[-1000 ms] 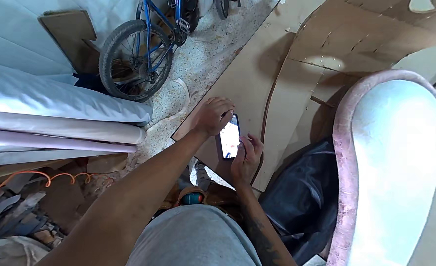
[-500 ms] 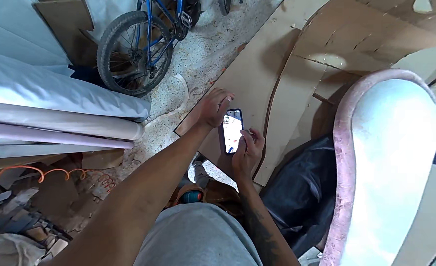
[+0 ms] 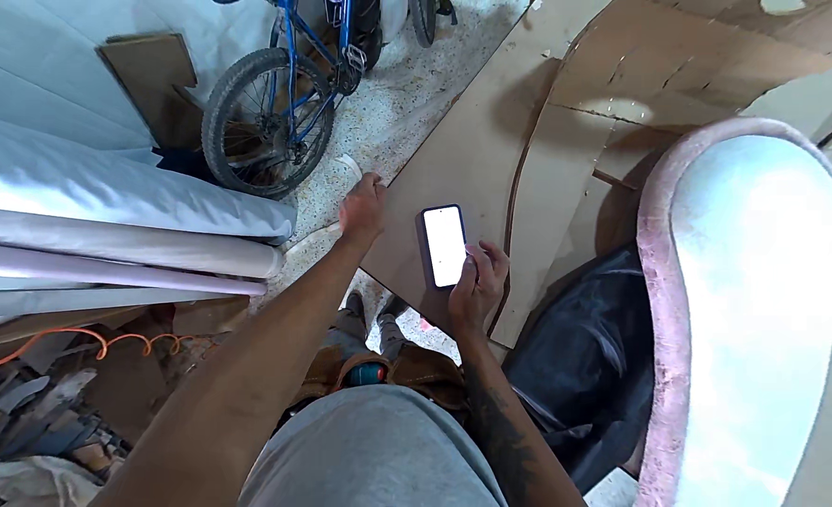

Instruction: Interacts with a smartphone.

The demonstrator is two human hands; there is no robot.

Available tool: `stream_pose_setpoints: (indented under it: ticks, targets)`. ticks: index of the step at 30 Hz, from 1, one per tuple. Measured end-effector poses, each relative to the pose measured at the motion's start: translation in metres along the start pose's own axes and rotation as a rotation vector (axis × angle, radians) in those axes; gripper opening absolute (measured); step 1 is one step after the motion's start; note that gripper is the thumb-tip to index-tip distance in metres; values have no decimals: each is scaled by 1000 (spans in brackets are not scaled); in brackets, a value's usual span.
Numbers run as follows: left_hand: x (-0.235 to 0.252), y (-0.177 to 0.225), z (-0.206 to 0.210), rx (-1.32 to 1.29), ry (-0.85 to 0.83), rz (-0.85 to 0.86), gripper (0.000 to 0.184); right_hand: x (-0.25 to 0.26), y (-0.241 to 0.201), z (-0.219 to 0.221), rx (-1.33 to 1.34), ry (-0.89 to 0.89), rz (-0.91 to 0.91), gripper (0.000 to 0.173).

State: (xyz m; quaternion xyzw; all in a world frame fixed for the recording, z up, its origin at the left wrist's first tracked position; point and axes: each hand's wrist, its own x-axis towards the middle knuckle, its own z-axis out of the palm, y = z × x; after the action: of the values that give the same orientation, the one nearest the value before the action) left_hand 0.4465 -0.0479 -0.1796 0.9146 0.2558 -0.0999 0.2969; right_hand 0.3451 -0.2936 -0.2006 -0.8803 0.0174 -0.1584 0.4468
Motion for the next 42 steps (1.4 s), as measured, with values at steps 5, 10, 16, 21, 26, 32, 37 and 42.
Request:
stream_pose_setpoints:
  ticks: [5,10,16,21,26,32,37,42]
  targets:
    - [3,16,6,233,-131,-1,74,6,-1,-1,46,-8,-2,28]
    - [3,21,8,262,-135,-5,74,0,-5,-16,9,-166,81,32]
    - [4,20,10,266,-112,7,74,3,2,-30,26,-230,42,30]
    - [5,20,11,265,-117,1,74,23,11,-19,143,-159,-13,28]
    - [4,22,9,280,-126,-5,73,22,14,-14,194,-93,-48,28]
    - [5,20,12,274,-114,-1,73,20,16,-13,186,-92,-41,28]
    - [4,20,11,270,-118,-6,74,20,14,-13,188,-91,-40,27]
    - [4,20,12,283,-99,-13,76,32,5,-12,137,-209,7,25]
